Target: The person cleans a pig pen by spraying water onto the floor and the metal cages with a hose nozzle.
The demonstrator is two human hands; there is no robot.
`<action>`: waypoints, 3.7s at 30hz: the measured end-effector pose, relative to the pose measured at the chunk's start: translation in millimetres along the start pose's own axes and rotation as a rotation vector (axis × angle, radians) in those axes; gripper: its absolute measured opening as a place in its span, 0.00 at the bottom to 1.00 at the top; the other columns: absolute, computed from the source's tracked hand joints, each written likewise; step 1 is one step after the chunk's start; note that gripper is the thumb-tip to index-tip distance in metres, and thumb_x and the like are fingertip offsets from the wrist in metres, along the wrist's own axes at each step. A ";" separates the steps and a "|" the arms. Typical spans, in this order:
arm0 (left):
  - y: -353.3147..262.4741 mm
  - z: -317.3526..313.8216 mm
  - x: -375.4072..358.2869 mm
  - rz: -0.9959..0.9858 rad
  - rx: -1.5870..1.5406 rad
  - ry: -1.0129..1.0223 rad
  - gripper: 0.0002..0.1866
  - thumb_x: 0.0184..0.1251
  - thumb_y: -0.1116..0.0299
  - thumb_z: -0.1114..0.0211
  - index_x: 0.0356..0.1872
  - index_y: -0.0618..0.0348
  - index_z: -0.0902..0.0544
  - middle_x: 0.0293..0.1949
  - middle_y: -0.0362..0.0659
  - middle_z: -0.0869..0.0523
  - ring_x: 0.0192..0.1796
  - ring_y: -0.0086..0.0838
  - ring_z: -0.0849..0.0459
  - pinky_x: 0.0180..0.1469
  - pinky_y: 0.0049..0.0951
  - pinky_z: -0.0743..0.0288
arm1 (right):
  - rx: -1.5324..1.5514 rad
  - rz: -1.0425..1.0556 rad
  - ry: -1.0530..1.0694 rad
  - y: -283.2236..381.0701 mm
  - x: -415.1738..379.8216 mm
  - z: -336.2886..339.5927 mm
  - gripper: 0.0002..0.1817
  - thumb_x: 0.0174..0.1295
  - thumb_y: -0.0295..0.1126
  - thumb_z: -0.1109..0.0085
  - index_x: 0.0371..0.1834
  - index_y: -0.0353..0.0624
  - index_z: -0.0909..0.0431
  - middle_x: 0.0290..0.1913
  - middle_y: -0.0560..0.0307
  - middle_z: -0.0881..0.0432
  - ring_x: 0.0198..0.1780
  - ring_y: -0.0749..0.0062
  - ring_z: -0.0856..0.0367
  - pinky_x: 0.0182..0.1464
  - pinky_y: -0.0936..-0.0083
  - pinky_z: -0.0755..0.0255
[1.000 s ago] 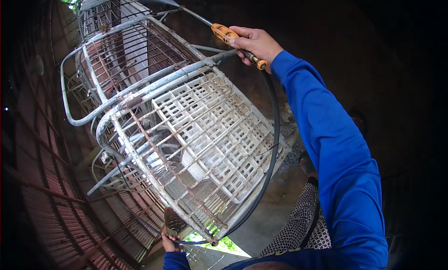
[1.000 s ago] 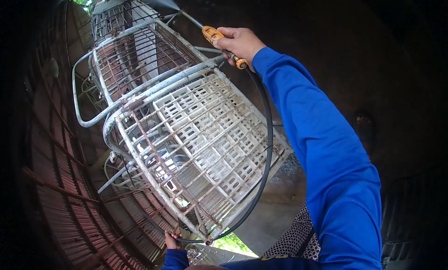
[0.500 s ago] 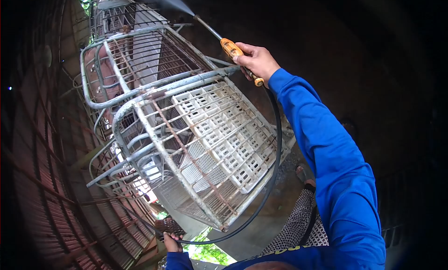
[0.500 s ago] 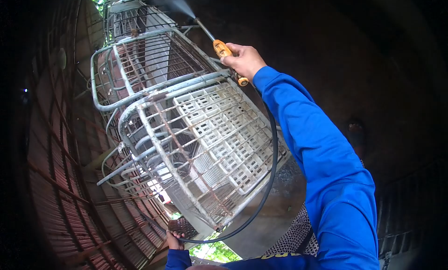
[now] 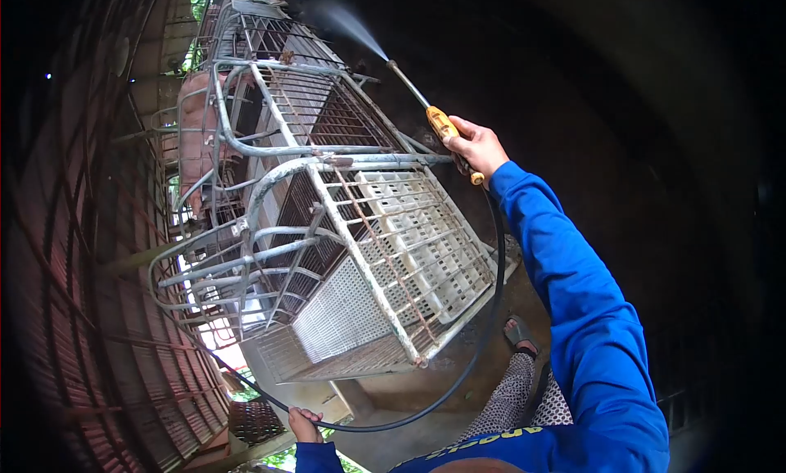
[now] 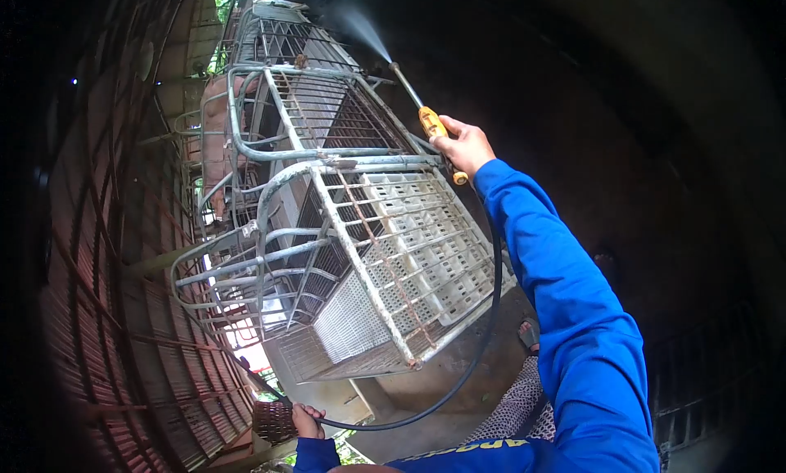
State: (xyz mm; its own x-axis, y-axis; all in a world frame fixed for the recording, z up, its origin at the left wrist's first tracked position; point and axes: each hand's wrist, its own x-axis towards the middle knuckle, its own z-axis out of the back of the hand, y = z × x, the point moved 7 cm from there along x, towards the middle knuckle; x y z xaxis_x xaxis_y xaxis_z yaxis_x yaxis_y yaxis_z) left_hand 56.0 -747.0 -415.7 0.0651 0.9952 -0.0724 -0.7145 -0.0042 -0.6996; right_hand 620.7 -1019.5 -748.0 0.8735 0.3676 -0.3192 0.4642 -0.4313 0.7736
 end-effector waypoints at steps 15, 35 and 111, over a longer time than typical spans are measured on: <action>20.7 36.1 -13.1 -0.033 0.041 -0.013 0.13 0.67 0.57 0.62 0.28 0.53 0.38 0.14 0.36 0.37 0.14 0.20 0.37 0.23 0.27 0.27 | 0.162 -0.164 -0.071 -58.2 -69.3 74.1 0.28 0.54 0.28 0.47 0.61 0.48 0.41 0.23 0.64 0.30 0.22 0.82 0.30 0.22 0.86 0.33; 18.5 -6.0 13.1 -0.003 0.181 0.042 0.13 0.67 0.57 0.62 0.26 0.52 0.38 0.13 0.35 0.36 0.13 0.20 0.38 0.21 0.27 0.29 | 0.117 -0.795 -0.010 -204.9 -344.5 281.7 0.28 0.59 0.28 0.53 0.63 0.46 0.48 0.18 0.62 0.35 0.15 0.80 0.35 0.18 0.82 0.35; 172.6 590.5 311.5 -0.767 -0.940 0.437 0.09 0.63 0.64 0.51 0.29 0.56 0.38 0.10 0.34 0.36 0.11 0.17 0.36 0.31 0.26 0.29 | -0.667 0.165 0.135 90.3 -570.7 -525.6 0.17 0.59 0.45 0.55 0.16 0.49 0.32 0.09 0.64 0.34 0.11 0.75 0.32 0.14 0.77 0.34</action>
State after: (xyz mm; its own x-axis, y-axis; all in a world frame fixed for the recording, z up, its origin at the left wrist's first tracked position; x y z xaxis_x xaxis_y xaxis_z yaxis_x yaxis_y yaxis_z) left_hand -458.4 -380.2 -139.2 0.5876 0.6601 0.4680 0.3577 0.3069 -0.8820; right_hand 87.0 -835.2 -208.3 0.8789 0.4585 -0.1314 0.1003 0.0917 0.9907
